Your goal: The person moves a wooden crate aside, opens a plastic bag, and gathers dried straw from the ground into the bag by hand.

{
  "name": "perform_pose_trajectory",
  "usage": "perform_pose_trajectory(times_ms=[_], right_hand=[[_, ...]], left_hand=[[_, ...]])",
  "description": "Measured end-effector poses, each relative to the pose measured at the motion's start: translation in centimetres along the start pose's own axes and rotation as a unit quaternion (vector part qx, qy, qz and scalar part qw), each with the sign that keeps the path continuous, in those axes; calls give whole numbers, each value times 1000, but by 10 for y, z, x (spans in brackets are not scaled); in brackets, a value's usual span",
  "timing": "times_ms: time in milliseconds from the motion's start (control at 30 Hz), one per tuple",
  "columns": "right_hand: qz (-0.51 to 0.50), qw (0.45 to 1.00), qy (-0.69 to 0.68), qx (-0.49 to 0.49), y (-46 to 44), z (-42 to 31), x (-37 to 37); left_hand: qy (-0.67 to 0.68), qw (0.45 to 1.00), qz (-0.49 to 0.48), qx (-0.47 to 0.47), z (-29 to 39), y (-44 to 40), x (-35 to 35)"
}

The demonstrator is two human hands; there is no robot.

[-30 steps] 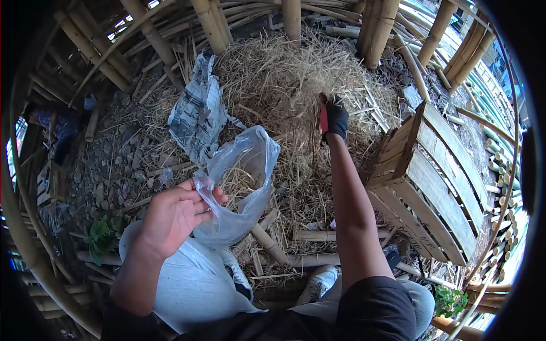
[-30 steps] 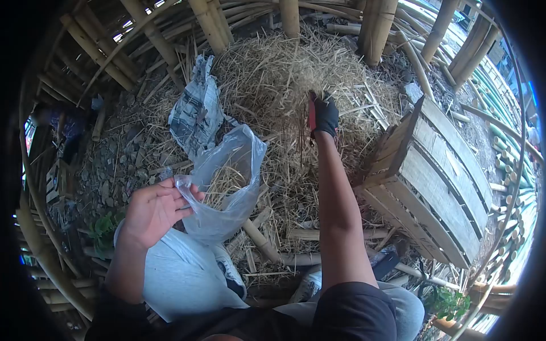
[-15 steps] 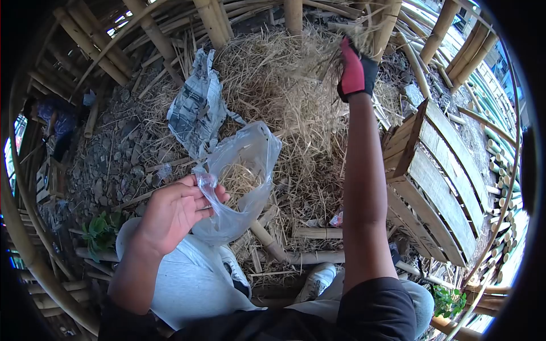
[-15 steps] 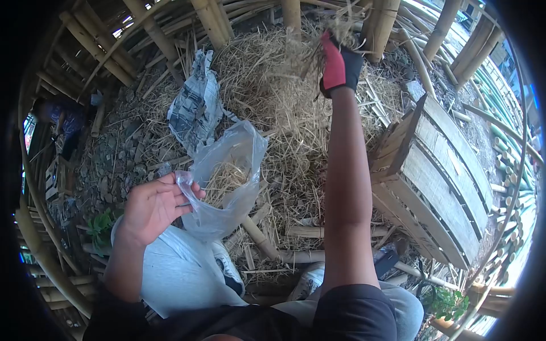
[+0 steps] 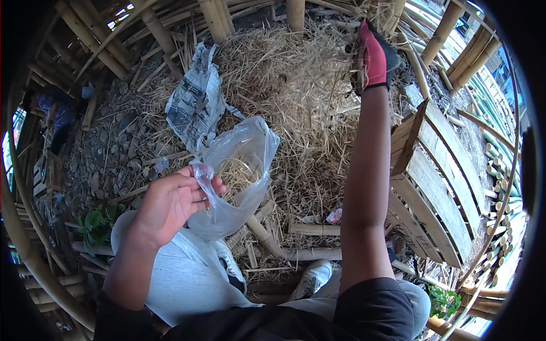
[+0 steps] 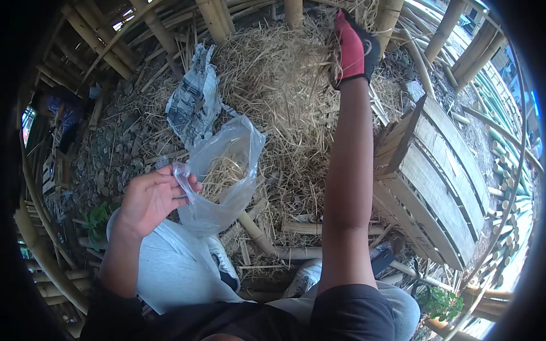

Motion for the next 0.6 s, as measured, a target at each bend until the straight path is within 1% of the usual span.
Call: perform_pose_trajectory(times_ms=[67,100,133,167,200,233,300,333,367,400,433,467,567,600], right_hand=[[-24,998,-37,36,2,-47,0],[-39,991,-86,89,-6,-66,11],[-105,966,-231,59,-9,-83,13],[-167,914,-369,27,-10,-106,15],[-225,838,-497,-6,-7,-132,15],[-277,740,-612,-40,-2,-155,14],[-256,724,-639,-50,-4,-164,23],[-186,811,-554,-28,-8,-159,31],[-113,882,-458,-4,-10,-152,40],[-37,935,-352,20,-13,-144,54],[-30,965,-258,30,-20,-123,65],[-20,986,-161,39,-29,-101,78],[78,991,-100,32,33,-19,26],[164,972,-166,-16,60,15,9]], left_hand=[[-1,1000,0,0,0,0,0],[-1,1000,-1,0,0,-1,0],[2,1000,0,2,0,-1,-1],[5,1000,0,5,1,-1,-2],[8,1000,1,7,1,0,-3],[6,1000,2,7,2,0,-4],[3,1000,6,6,2,0,-5],[6,1000,2,4,2,0,-5],[9,1000,0,2,2,0,-4],[13,1000,-4,1,1,1,-3],[10,1000,0,-2,1,1,-1],[8,1000,3,-5,2,1,0],[6,1000,-3,-10,2,3,2],[4,1000,-7,-12,3,4,2]])
Point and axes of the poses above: each hand's wrist, its own y-axis away from the middle knuckle, its own x-axis out of the back of the hand, z = x × y, the point moved 5 cm from there along -y, towards the middle knuckle, and after that the axes turned 7 degrees about -z, right-handed, at the moved point
